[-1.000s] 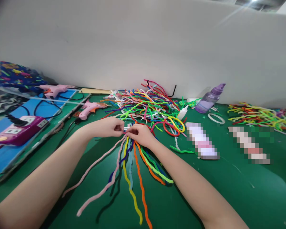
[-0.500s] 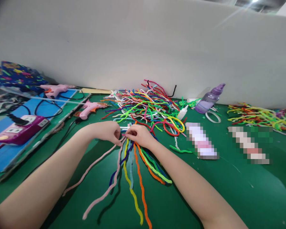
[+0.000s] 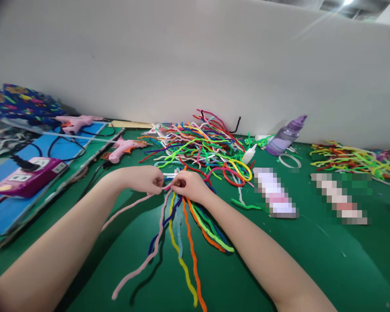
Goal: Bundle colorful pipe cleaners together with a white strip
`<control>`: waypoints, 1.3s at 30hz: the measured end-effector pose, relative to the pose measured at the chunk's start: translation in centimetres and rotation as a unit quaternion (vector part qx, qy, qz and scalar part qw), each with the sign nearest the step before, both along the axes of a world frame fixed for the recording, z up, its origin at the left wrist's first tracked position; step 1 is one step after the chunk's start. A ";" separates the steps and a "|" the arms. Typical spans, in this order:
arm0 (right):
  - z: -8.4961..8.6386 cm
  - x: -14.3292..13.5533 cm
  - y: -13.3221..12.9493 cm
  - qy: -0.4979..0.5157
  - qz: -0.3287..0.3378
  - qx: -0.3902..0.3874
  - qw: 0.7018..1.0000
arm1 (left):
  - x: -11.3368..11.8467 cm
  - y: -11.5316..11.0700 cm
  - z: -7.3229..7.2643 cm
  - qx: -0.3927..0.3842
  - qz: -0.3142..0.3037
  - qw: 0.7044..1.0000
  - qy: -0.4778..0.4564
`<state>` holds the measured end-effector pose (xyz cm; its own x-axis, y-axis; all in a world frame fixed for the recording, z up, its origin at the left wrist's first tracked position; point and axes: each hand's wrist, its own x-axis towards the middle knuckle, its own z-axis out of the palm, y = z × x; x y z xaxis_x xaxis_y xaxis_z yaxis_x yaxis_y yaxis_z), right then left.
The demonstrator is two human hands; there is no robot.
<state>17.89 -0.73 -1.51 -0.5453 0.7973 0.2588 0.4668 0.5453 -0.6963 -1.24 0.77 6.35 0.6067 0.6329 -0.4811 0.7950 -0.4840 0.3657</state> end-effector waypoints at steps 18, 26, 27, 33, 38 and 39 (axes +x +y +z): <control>0.5 -0.1 -0.3 -0.029 -0.009 0.014 0.999 | 0.4 0.1 -0.8 0.084 0.008 0.996 -0.016; 0.9 0.5 -0.1 0.001 0.058 -0.030 0.998 | 1.1 0.1 -1.2 0.090 -0.034 0.994 -0.053; 1.0 0.6 -0.1 0.002 0.066 -0.033 0.997 | 1.1 0.1 -1.4 0.094 -0.033 0.994 -0.053; 2.2 1.4 0.1 -0.001 0.130 -0.055 0.990 | 1.1 0.4 -2.2 0.130 -0.008 0.991 -0.037; 3.9 1.8 0.0 -0.038 0.170 -0.043 0.984 | 1.3 0.3 -2.2 0.144 0.008 0.989 -0.019; 4.1 1.9 0.0 -0.042 0.142 -0.030 0.988 | 1.3 0.3 -2.2 0.149 0.008 0.989 -0.019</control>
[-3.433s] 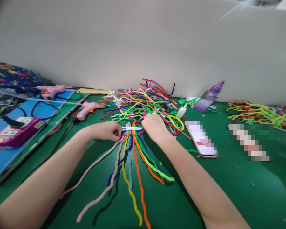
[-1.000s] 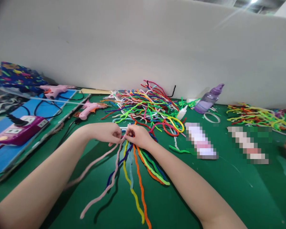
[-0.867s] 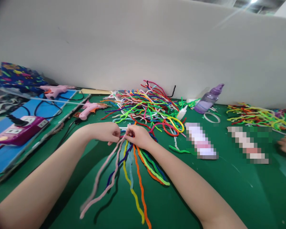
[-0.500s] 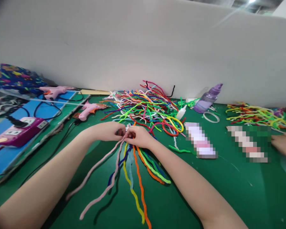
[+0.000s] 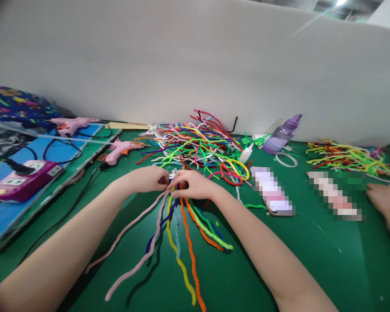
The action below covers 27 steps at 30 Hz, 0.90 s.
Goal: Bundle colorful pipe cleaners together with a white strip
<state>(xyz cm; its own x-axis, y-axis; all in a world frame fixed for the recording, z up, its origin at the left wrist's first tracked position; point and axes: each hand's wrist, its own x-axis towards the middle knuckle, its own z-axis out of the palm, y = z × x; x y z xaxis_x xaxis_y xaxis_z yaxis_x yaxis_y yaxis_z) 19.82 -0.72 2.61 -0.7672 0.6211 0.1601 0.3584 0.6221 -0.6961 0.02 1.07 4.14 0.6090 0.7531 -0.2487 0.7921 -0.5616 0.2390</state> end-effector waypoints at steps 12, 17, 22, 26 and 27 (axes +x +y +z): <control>1.7 1.9 0.7 -0.166 -0.108 0.093 0.976 | 0.1 -0.4 0.2 0.014 0.007 1.000 -0.003; 1.0 1.8 0.9 -0.185 -0.125 0.105 0.969 | 0.2 -0.5 0.4 0.041 0.007 0.999 0.004; 0.9 2.1 0.9 -0.210 -0.139 0.099 0.963 | 0.1 -0.4 0.4 0.054 -0.005 0.999 -0.004; 0.8 2.3 1.2 -0.207 -0.140 0.107 0.962 | 0.1 -0.2 0.2 0.044 -0.014 0.999 -0.017; 0.7 2.3 1.3 -0.201 -0.131 0.115 0.964 | 0.1 -0.1 0.2 0.042 -0.014 0.999 -0.018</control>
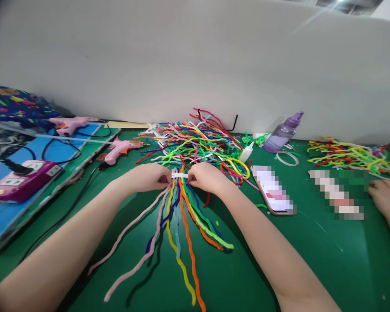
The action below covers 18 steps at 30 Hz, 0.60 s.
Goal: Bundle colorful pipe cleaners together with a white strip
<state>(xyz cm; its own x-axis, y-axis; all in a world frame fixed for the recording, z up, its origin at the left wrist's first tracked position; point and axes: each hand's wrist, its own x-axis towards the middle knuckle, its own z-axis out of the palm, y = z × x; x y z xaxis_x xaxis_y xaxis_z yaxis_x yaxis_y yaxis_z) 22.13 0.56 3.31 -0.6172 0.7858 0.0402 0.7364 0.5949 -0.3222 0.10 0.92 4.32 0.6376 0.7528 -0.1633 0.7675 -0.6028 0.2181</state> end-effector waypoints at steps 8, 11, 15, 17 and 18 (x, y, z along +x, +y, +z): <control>-0.4 -0.2 0.1 -0.018 0.058 0.030 0.998 | 0.0 0.2 -0.5 -0.002 0.000 1.000 -0.006; -0.4 -0.4 -0.1 -0.028 0.053 0.029 0.998 | 0.0 0.4 -0.7 0.007 -0.012 1.000 -0.014; 0.0 -0.7 -0.5 -0.053 0.041 0.018 0.998 | 0.0 0.5 -0.9 0.015 -0.020 0.999 -0.023; 0.2 -0.9 -0.7 -0.072 0.032 0.024 0.997 | 0.0 0.5 -1.0 0.013 -0.022 0.999 -0.026; 0.3 -1.0 -0.8 -0.082 0.025 0.028 0.996 | 0.0 0.6 -1.1 0.012 -0.024 0.999 -0.028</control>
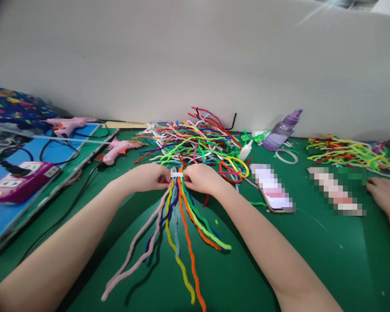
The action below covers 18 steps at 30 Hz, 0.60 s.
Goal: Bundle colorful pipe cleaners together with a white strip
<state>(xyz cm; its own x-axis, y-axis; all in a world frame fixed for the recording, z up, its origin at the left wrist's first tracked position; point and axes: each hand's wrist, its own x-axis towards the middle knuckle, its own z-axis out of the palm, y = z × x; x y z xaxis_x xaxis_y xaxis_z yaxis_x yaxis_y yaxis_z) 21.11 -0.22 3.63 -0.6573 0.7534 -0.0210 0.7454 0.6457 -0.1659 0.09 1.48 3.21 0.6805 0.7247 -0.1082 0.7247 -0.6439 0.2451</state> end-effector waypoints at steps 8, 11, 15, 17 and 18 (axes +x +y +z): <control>-0.1 0.0 0.0 0.007 -0.013 -0.007 1.000 | 0.0 0.2 -0.4 0.008 -0.021 1.000 -0.019; -0.1 0.3 0.5 0.044 0.020 -0.005 0.999 | -0.1 0.3 -0.4 0.008 -0.028 0.999 -0.034; -0.2 0.4 0.7 0.065 0.040 -0.020 0.997 | -0.2 0.4 -0.4 -0.004 -0.008 0.999 -0.042; -0.2 0.5 0.7 0.072 0.033 -0.028 0.996 | -0.2 0.5 -0.4 -0.015 0.003 0.999 -0.049; -0.2 0.5 0.7 0.075 0.029 -0.030 0.996 | -0.2 0.5 -0.4 -0.022 0.007 0.998 -0.053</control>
<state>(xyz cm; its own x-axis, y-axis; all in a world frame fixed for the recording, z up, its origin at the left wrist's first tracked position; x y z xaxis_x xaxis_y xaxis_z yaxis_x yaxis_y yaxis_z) 21.61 0.48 3.44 -0.6990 0.7142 0.0367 0.6709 0.6726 -0.3123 -0.11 2.00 2.80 0.6803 0.7297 -0.0680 0.7017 -0.6218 0.3477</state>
